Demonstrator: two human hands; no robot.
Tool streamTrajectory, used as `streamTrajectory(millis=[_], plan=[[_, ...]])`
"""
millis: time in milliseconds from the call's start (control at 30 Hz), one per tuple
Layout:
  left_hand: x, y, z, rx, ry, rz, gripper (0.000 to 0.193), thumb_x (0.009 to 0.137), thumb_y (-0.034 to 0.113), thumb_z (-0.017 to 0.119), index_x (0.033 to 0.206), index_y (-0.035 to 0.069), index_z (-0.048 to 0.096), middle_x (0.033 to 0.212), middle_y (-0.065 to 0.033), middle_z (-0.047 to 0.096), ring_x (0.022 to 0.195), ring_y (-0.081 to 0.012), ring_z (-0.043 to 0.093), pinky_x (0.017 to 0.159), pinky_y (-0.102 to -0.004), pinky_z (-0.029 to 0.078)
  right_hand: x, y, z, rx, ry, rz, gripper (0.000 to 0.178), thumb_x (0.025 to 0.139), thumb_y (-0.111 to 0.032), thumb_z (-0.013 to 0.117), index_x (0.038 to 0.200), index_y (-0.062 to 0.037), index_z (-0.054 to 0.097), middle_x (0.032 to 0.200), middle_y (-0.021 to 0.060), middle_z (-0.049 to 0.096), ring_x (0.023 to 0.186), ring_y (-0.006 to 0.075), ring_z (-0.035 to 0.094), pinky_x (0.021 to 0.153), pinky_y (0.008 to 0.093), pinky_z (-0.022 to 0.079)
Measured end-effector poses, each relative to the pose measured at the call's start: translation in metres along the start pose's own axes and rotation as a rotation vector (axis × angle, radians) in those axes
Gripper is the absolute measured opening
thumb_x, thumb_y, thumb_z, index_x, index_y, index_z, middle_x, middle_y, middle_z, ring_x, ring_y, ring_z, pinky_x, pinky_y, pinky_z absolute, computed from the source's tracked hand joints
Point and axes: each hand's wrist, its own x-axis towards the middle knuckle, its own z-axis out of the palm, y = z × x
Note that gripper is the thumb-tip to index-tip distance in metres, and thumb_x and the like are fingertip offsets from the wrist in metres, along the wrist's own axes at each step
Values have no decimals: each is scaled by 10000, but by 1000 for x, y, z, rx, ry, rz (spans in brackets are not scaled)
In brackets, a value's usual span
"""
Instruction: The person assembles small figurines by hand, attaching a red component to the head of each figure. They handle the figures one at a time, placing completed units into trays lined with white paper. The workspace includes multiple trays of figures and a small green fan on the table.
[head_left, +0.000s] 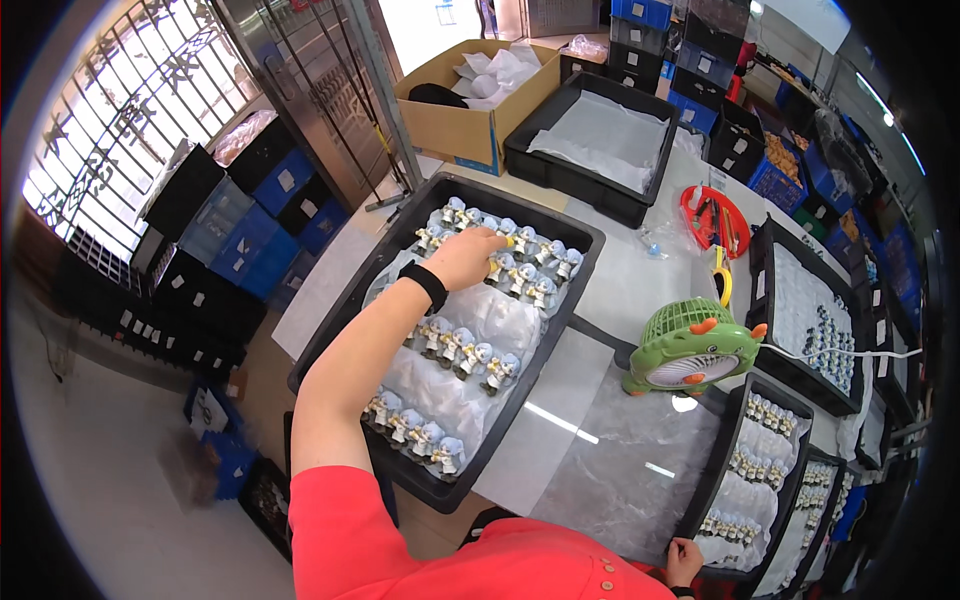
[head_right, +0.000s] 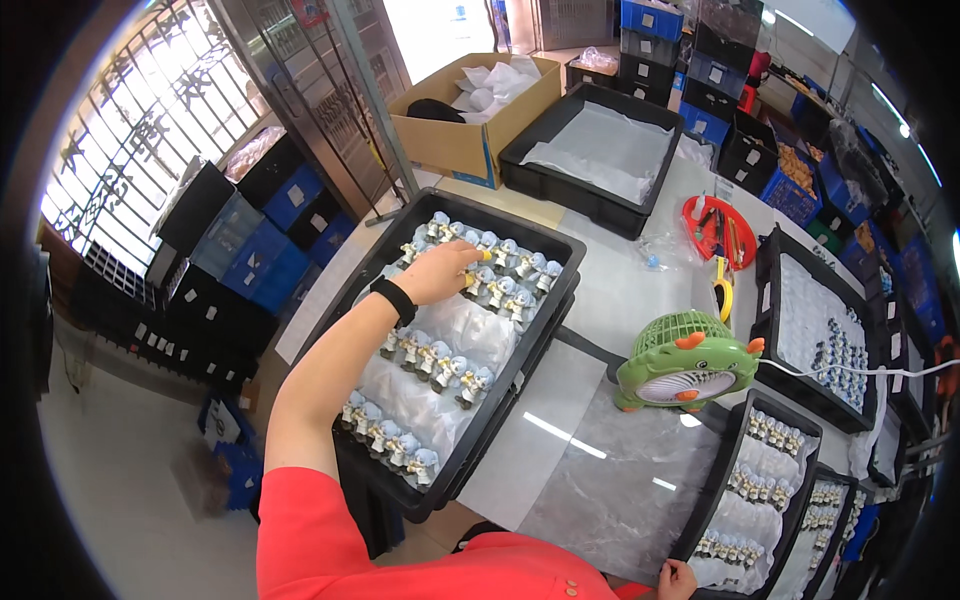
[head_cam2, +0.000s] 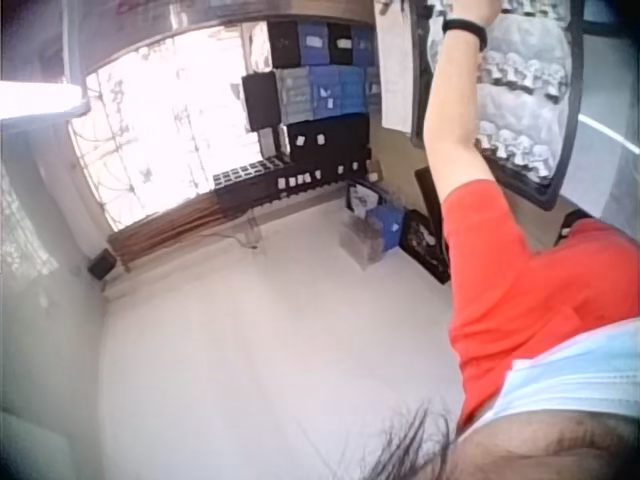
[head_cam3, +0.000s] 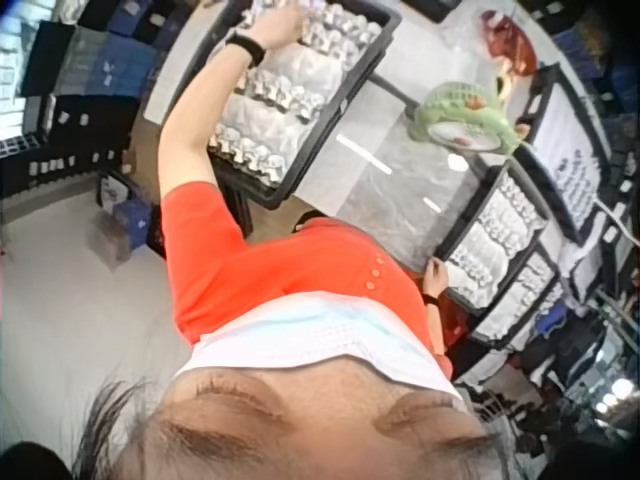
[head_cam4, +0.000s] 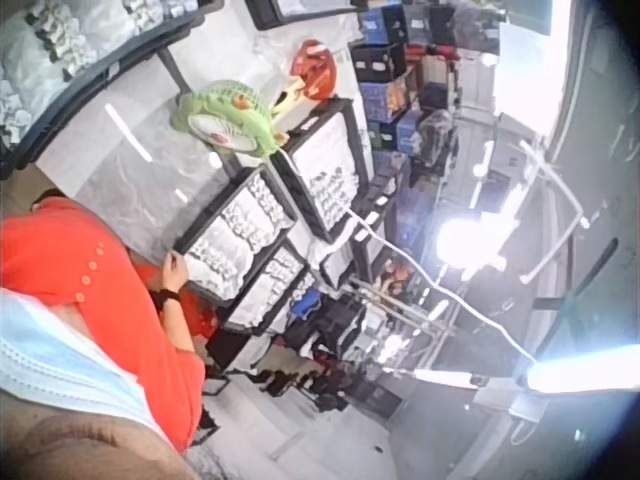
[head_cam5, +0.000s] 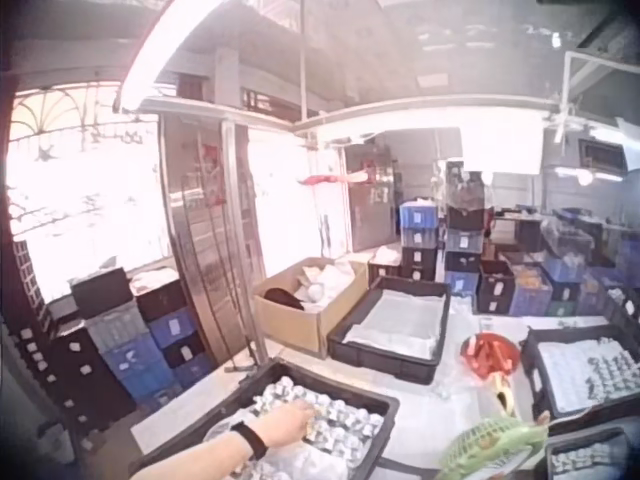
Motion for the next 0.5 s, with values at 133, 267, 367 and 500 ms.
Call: streamTrajectory(millis=[133,267,367,500], plan=[[1,-9,7,27,-47,28,413,756,15,578,1165,72,579,1126,-134,519,1073,-324,510,912,-400,427,3,-1,2,-54,27,-29,91,763,-71,653,823,-3,650,647,81,568,527,179,493,521,306,394],[6,-11,12,-1,-17,27,431,736,14,566,1153,117,609,1068,-141,533,1031,-320,519,882,-409,444,3,-3,-6,-156,-153,68,158,856,-184,602,947,-75,671,894,68,629,830,212,571,739,328,438],[12,-7,6,-46,-78,-4,412,729,57,607,1138,98,601,1070,-144,529,1026,-328,517,887,-413,440,7,-20,-18,-166,-249,93,269,900,-240,552,1036,-30,652,996,172,663,943,330,625,839,368,486],[22,-4,5,18,-95,-19,346,734,139,621,1077,90,625,1013,-128,615,990,-329,537,890,-421,429,5,-21,-17,-194,-240,119,244,897,-244,566,1016,-54,661,986,142,669,929,305,630,821,360,489]])
